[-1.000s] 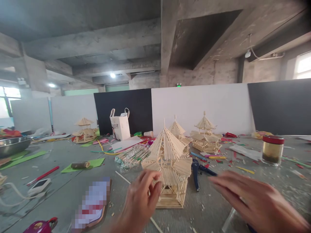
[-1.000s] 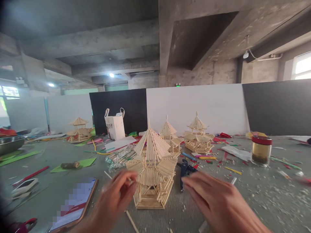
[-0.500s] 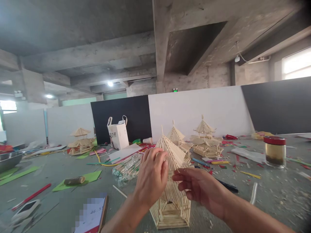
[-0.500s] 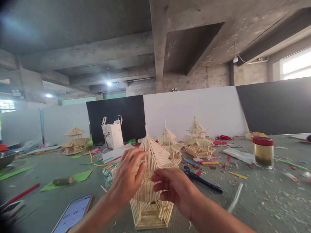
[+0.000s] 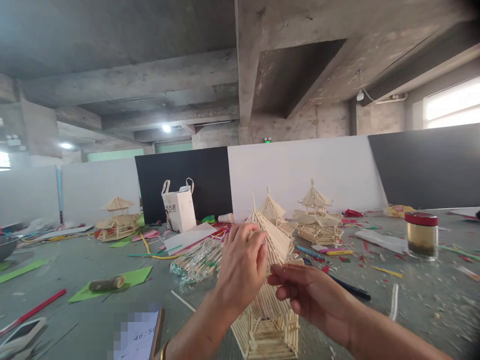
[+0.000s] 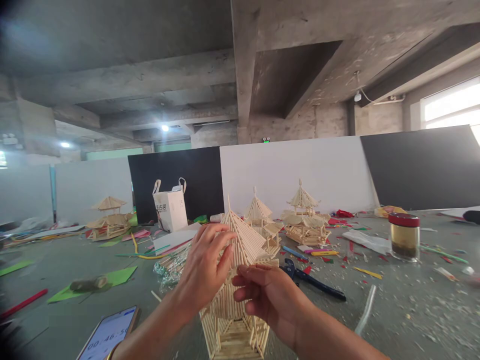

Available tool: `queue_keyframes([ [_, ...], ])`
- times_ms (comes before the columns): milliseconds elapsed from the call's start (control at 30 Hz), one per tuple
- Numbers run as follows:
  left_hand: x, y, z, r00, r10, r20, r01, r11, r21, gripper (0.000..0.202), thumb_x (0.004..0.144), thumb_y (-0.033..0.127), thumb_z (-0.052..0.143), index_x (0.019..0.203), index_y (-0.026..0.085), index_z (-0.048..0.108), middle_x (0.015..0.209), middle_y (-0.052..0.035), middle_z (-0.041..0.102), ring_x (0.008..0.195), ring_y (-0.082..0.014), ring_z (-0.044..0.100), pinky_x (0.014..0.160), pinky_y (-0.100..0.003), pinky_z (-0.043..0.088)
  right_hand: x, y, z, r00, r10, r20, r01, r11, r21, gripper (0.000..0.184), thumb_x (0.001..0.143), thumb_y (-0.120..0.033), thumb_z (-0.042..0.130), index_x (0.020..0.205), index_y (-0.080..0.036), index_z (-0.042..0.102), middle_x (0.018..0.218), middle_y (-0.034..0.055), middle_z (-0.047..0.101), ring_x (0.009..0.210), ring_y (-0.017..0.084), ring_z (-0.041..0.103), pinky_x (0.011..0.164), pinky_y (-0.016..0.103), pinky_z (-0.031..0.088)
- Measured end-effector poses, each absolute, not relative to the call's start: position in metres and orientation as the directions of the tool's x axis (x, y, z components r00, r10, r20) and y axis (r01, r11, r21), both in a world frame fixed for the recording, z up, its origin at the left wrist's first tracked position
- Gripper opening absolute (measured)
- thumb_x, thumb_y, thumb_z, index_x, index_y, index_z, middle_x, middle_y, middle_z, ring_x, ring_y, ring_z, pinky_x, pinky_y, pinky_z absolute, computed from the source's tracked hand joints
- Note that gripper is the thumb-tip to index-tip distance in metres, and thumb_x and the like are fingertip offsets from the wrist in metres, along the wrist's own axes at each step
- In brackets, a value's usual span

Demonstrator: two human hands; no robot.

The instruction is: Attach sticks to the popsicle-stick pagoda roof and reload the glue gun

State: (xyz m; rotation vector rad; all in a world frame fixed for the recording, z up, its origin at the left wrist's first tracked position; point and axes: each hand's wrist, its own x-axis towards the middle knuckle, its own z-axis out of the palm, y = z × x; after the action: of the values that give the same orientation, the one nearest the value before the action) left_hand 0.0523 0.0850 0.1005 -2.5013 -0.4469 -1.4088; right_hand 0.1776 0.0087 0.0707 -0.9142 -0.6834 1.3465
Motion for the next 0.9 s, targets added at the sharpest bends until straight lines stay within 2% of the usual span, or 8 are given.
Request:
queue_keyframes([
  [167, 0.0523, 0.0843, 0.0997, 0.576, 0.044, 0.816, 0.282, -0.948, -0.147, 0.016, 0.083, 0.011, 0.048, 0.089, 0.017, 0.062, 0.104, -0.0059, 0.055, 0.103, -0.0223, 0.044, 0.088, -0.042, 0.039, 0.1788, 0.011, 0.0698, 0.104, 0.993, -0.058, -0.499, 0.001, -0.866, 0.015, 0.086, -0.01, 0.051, 0.079, -0.008, 0.064, 0.069, 0.0047, 0.065, 0.045, 0.006, 0.057, 0.034, 0.011, 0.041],
  [467, 0.0476, 0.0849, 0.0962, 0.647, -0.007, 0.763, 0.309, -0.912, -0.271, 0.017, 0.082, 0.011, 0.048, 0.09, 0.016, 0.062, 0.104, -0.0068, 0.057, 0.107, -0.0231, 0.044, 0.089, -0.042, 0.038, 0.1783, 0.0117, 0.0657, 0.087, 0.996, -0.013, -0.51, 0.033, -0.86, 0.008, 0.082, -0.012, 0.057, 0.079, -0.009, 0.064, 0.076, 0.0055, 0.067, 0.046, 0.005, 0.057, 0.035, 0.011, 0.042],
  [633, 0.0473, 0.0829, 0.0974, 0.706, -0.032, 0.708, 0.329, -0.87, -0.367, 0.013, 0.085, 0.014, 0.047, 0.088, 0.014, 0.06, 0.098, -0.006, 0.058, 0.105, -0.0225, 0.046, 0.092, -0.042, 0.035, 0.1792, 0.0129, 0.066, 0.083, 0.996, -0.017, -0.527, 0.029, -0.85, 0.013, 0.084, -0.012, 0.053, 0.075, -0.009, 0.063, 0.071, 0.0047, 0.065, 0.047, 0.006, 0.058, 0.035, 0.012, 0.042],
  [900, 0.0438, 0.0778, 0.0973, 0.728, -0.06, 0.683, 0.338, -0.835, -0.434, 0.014, 0.086, 0.015, 0.045, 0.091, 0.013, 0.058, 0.099, -0.0065, 0.056, 0.106, -0.0217, 0.045, 0.098, -0.041, 0.03, 0.1817, 0.013, 0.0661, 0.04, 0.999, 0.023, -0.539, 0.041, -0.842, 0.014, 0.082, -0.013, 0.053, 0.08, -0.007, 0.065, 0.072, 0.0066, 0.066, 0.05, 0.008, 0.06, 0.037, 0.013, 0.044],
])
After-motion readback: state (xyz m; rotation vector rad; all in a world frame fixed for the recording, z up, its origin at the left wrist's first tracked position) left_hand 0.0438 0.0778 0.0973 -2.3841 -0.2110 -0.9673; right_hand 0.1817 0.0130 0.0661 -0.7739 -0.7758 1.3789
